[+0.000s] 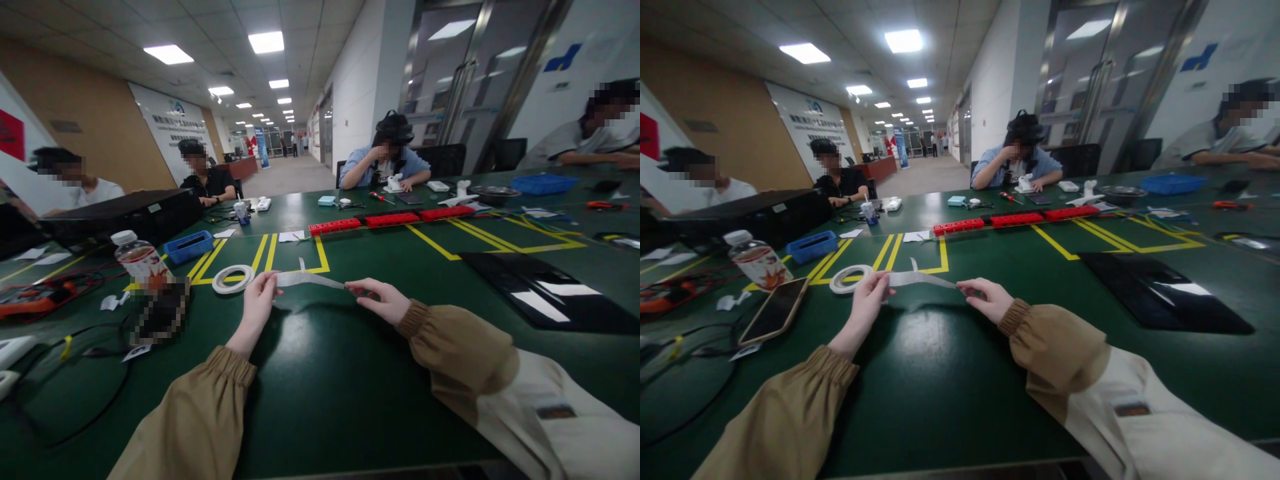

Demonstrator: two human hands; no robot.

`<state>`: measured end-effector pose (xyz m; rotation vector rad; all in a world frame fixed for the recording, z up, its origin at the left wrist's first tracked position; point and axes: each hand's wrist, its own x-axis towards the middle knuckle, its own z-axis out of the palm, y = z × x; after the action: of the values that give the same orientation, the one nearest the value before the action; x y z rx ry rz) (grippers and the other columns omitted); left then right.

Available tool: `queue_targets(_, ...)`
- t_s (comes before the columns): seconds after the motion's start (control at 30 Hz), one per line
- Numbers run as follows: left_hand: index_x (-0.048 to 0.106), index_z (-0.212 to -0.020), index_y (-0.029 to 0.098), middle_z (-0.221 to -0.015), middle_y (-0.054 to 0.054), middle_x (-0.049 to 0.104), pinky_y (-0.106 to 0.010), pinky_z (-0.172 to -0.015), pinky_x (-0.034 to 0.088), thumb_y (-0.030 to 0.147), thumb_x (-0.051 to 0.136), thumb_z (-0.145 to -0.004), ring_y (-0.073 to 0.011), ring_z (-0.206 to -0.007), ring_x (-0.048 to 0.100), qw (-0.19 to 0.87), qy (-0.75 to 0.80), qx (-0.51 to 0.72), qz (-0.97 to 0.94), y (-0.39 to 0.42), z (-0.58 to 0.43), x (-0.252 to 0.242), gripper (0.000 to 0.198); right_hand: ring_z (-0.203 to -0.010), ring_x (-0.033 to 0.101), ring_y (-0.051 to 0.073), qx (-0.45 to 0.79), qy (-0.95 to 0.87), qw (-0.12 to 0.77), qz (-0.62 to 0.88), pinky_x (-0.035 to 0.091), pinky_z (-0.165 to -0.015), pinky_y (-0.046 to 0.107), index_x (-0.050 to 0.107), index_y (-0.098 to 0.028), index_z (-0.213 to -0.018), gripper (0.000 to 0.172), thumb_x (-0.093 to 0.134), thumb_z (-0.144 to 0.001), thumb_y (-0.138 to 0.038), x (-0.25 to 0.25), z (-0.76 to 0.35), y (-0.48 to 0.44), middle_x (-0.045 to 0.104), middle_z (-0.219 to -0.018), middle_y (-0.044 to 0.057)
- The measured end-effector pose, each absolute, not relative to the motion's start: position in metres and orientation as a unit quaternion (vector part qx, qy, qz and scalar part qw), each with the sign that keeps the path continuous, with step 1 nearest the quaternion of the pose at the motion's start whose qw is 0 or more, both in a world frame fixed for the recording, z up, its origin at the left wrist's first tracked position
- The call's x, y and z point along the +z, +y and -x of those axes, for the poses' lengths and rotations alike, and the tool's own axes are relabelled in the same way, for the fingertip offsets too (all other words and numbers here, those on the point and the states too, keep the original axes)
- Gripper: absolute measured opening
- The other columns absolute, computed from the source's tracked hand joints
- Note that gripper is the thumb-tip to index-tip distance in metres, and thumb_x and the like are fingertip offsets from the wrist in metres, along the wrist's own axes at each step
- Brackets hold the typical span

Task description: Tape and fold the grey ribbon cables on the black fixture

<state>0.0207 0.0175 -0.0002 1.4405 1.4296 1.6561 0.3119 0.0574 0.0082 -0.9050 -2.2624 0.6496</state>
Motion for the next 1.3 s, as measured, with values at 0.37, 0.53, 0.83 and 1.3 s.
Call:
queue_targets(0.37,0.058,-0.113,0.021,-0.086,-0.004,0.066,-0.027,-0.071,0.044,0.028,0.042,-0.091,-0.0181,-0.077,0.06,0.007,0.546,0.4,-0.736,-0.001,-0.036,0.006,0.029,-0.055,0.04,0.012,0.192,-0.79,0.395,0.429,0.032,-0.052,0.026,0.052,-0.017,-0.059,0.038,0.058,-0.073,-0.051,0.023,-0.313,0.057,0.044,-0.056,-0.001)
queue_targets(0.53,0.043,-0.13,0.019,-0.109,-0.008,0.062,-0.033,-0.085,0.041,0.031,0.047,-0.09,-0.0215,-0.097,0.057,-0.099,0.493,0.293,-0.813,-0.007,-0.049,0.012,0.042,-0.048,0.034,0.01,0.237,-0.771,0.38,0.453,0.027,-0.047,0.025,0.045,-0.018,-0.053,0.048,0.052,-0.073,-0.06,0.019,-0.308,0.056,0.037,-0.049,-0.003)
queue_targets(0.83,0.031,-0.139,0.017,-0.11,-0.01,0.06,-0.033,-0.083,0.039,0.032,0.044,-0.092,-0.0227,-0.097,0.056,-0.183,0.481,0.231,-0.826,-0.007,-0.054,0.01,0.051,-0.04,0.035,0.009,0.303,-0.783,0.329,0.432,0.026,-0.04,0.024,0.045,-0.018,-0.054,0.052,0.036,-0.083,-0.06,0.009,-0.3,0.05,0.039,-0.045,-0.003)
queue_targets(1.3,0.023,-0.143,0.019,-0.106,-0.008,0.059,-0.03,-0.078,0.042,0.037,0.04,-0.093,-0.0202,-0.09,0.057,-0.162,0.467,0.225,-0.84,-0.008,-0.052,0.01,0.055,-0.09,0.058,0.027,0.093,-0.726,0.235,0.639,0.041,-0.074,0.039,0.068,-0.02,-0.091,0.025,0.053,-0.079,-0.036,0.025,-0.38,0.112,0.067,-0.091,0.008)
